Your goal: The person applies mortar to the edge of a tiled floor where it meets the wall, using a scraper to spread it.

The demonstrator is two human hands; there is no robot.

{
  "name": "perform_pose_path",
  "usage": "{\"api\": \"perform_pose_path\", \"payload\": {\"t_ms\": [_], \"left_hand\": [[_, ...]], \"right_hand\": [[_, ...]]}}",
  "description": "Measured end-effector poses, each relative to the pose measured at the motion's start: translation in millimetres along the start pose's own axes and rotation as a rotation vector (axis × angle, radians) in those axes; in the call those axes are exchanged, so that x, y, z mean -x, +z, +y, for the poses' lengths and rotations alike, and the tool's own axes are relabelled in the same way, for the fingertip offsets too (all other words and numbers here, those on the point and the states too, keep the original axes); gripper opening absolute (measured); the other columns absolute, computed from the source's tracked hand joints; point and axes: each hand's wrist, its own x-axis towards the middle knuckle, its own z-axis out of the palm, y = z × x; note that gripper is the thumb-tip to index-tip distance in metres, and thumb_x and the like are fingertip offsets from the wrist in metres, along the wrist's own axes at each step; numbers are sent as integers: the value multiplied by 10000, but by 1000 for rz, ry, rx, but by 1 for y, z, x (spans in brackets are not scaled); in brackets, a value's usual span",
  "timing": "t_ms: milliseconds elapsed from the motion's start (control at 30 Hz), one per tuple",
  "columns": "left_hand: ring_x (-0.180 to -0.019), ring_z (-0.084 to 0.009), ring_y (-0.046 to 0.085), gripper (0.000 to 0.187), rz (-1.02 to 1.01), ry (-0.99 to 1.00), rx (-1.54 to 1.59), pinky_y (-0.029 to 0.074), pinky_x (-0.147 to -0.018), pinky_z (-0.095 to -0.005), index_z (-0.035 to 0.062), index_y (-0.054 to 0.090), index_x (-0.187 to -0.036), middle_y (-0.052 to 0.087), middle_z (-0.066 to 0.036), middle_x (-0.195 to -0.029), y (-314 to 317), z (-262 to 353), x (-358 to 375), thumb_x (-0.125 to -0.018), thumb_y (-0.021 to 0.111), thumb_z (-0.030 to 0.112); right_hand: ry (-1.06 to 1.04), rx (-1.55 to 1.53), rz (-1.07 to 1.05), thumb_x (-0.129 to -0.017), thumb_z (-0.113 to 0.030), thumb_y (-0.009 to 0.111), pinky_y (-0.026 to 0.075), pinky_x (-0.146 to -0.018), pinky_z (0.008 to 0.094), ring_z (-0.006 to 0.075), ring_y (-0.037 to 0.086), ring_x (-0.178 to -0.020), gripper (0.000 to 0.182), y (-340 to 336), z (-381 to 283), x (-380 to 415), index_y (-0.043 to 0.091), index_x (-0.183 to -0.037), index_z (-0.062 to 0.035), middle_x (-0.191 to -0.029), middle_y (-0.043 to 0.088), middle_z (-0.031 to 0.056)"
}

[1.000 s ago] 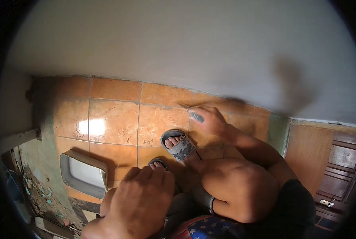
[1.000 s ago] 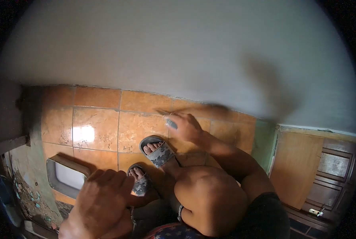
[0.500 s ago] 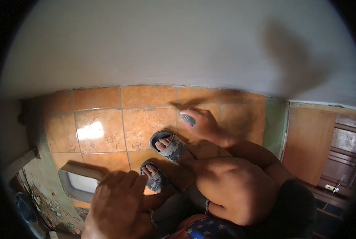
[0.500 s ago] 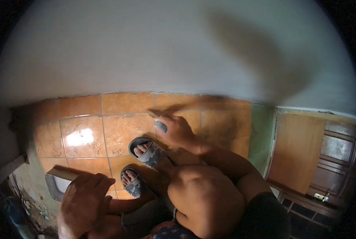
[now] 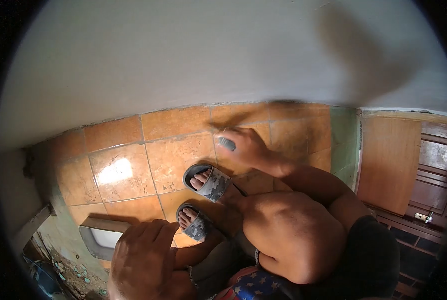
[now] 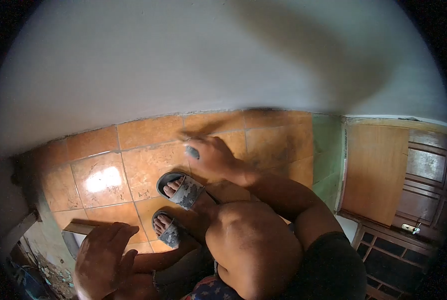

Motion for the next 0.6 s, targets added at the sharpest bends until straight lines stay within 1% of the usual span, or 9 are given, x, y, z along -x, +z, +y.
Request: {"api": "perform_pose_path", "payload": {"t_ms": [67,133,167,267,300,333,400,500,600], "left_hand": [[-1175,-422,656,440,32,16,-7,528,-1025,-499,39,666,-1342,697,-211,-1277,6,-5,4,-905,717,45],[-960,-345,704,344,93,3,-8,559,-901,-472,35,731,-1185,714,-144,-1031,12,-11,6,-871,697,173],[-960,-345,704,344,95,3,-5,559,-901,-472,35,731,-1185,714,-144,-1031,15,-15,7,-871,697,173],[-992,-395,694,427,71,-20,6,557,-892,-523,20,697,-1253,703,-158,-1050,16,-19,13,-846,718,150],[-1087,-408,674,435,57,-10,-14,544,-957,-509,30,678,-1304,698,-184,-1172,9,-12,14,-876,718,100],[-1182,-420,655,453,42,-1,-36,531,-1022,-494,40,659,-1355,693,-210,-1294,4,-6,13,-906,719,51],[-1183,-414,658,479,3,-21,-16,530,-1025,-491,49,648,-1385,694,-201,-1304,-1,-1,7,-911,719,63],[-1169,-399,678,535,-6,-51,-51,537,-1032,-482,61,650,-1402,705,-187,-1286,5,-1,10,-880,757,101],[-1162,-399,687,545,-6,-86,-35,540,-1043,-486,61,675,-1361,710,-184,-1253,8,-7,14,-838,804,141]], "right_hand": [[213,196,0,-927,-227,755,611,-769,462,401,754,-885,308,-23,12,1,768,-1192,-70,-972,772,205],[417,283,30,-931,-224,743,604,-744,491,411,748,-843,297,-45,21,-6,771,-1190,-80,-936,766,212],[356,415,81,-938,-219,729,600,-732,506,412,744,-808,284,-45,41,2,770,-1177,-70,-943,769,211],[281,351,6,-933,-201,741,603,-735,503,400,750,-821,270,-24,53,6,772,-1163,-64,-962,772,207],[160,277,57,-929,-179,754,610,-741,499,388,760,-849,251,-10,41,4,774,-1151,-63,-1011,776,199],[155,273,53,-929,-179,754,610,-741,499,388,760,-849,251,2,29,-1,774,-1151,-63,-1011,776,199],[-47,146,-22,-923,-169,769,617,-766,491,382,763,-887,250,15,4,-14,777,-1149,-63,-1051,777,194],[-3,98,-63,-926,-172,772,617,-813,481,386,757,-929,265,5,-25,-42,771,-1166,-59,-1088,775,187],[11,209,-116,-925,-178,778,611,-849,479,395,749,-974,285,-3,-8,-70,767,-1186,-64,-1081,778,179]]}}
